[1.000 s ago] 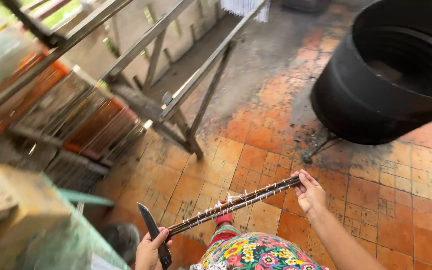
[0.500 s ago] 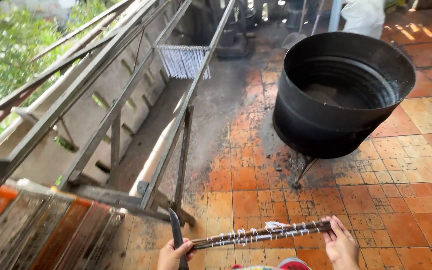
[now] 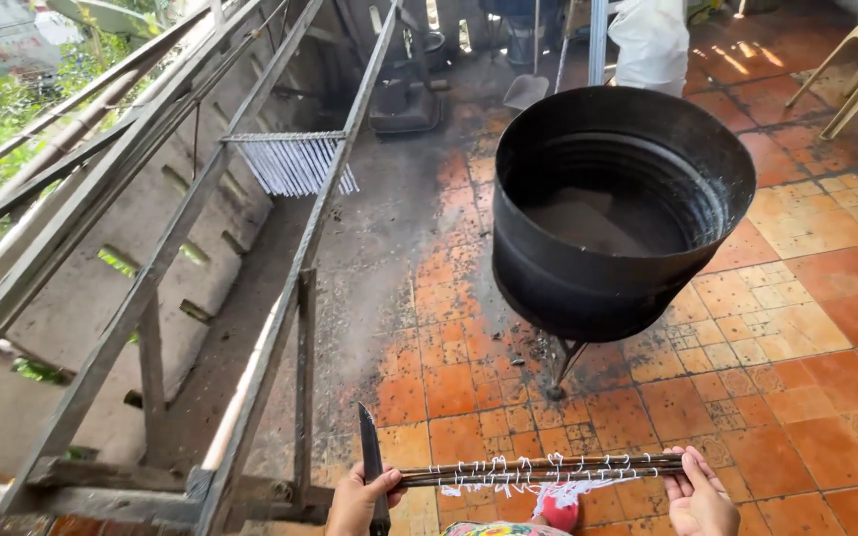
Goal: Dipping a rack of wicks into a vat of melted wax and using a knife to separate the wicks.
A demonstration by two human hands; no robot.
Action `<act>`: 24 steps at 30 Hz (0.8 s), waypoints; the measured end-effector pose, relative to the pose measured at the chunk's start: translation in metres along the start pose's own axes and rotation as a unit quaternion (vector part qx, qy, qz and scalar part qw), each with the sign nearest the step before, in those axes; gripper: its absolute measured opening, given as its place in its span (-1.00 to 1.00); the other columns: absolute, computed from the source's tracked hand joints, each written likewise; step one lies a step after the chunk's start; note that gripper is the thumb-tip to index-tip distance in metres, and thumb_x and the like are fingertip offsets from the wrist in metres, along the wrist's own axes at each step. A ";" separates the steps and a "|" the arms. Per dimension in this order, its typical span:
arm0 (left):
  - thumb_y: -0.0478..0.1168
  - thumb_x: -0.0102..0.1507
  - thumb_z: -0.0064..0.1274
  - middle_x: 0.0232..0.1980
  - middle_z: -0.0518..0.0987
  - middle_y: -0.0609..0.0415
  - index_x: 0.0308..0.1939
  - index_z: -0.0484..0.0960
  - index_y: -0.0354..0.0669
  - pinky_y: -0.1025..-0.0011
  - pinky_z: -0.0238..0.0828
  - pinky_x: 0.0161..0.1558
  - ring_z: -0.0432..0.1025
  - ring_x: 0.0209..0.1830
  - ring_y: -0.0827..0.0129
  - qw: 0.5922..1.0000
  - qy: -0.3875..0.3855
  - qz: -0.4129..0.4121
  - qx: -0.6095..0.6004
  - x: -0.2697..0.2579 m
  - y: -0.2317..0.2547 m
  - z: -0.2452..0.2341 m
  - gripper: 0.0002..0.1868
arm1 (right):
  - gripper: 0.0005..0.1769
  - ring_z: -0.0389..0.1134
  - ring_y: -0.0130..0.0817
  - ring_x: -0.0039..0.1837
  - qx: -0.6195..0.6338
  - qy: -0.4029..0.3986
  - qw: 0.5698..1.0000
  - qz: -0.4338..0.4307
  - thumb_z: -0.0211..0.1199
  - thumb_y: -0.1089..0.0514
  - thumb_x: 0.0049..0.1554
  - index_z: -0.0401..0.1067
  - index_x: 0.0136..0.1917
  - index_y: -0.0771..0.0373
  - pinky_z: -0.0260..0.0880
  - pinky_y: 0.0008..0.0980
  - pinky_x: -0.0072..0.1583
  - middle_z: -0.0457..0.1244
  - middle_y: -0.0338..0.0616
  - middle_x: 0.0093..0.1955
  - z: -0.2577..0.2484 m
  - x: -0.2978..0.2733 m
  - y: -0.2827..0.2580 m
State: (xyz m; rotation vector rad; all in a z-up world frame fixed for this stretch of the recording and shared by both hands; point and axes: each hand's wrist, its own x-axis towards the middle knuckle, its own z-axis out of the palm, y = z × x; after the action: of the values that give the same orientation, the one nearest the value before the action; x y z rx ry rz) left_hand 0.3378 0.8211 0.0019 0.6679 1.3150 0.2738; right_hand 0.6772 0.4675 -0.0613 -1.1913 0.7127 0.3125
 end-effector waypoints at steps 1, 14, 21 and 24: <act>-0.47 0.24 0.28 -0.25 0.65 -0.33 -0.09 0.60 -0.44 0.24 0.61 -0.23 0.63 -0.27 -0.05 1.000 -0.002 0.001 0.000 0.004 0.005 0.015 -0.79 | -0.65 0.43 -0.25 0.25 0.001 -0.001 1.000 -0.002 0.16 0.19 0.33 0.34 0.33 0.39 0.46 -0.18 0.38 0.34 0.03 0.24 0.006 0.011 -0.009; -0.52 0.22 0.25 -0.28 0.64 -0.31 -0.18 0.58 -0.44 0.26 0.59 -0.31 0.61 -0.36 -0.05 0.995 -0.063 0.072 -0.036 0.036 0.057 0.163 -0.85 | -0.77 0.48 -0.24 0.21 0.047 -0.091 0.988 -0.112 0.18 0.26 0.31 0.41 0.23 0.24 0.57 -0.28 0.30 0.37 0.05 0.19 0.049 0.108 -0.117; -0.51 0.20 0.24 -0.26 0.61 -0.28 -0.15 0.50 -0.35 0.32 0.57 -0.33 0.60 -0.35 -0.01 0.983 -0.144 0.116 -0.019 0.037 0.137 0.246 -0.76 | -0.76 0.47 -0.36 0.30 0.045 -0.132 0.973 -0.182 0.22 0.18 0.29 0.45 0.22 -0.01 0.55 -0.41 0.42 0.37 -0.15 0.28 0.082 0.122 -0.203; -0.43 0.18 0.27 -0.32 0.58 -0.19 -0.21 0.49 -0.32 0.39 0.55 -0.32 0.55 -0.41 0.13 0.963 -0.202 0.175 0.015 0.038 0.195 0.291 -0.76 | -0.84 0.45 -0.45 0.33 -0.004 -0.180 0.954 -0.241 0.16 0.09 0.43 0.43 0.25 -0.15 0.51 -0.45 0.39 0.37 -0.25 0.26 0.100 0.184 -0.248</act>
State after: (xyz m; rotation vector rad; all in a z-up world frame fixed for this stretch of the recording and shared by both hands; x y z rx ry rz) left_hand 0.6588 0.9088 0.1161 0.9294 0.8079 0.3820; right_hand 0.9909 0.4447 0.0193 -1.2326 0.0916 0.1157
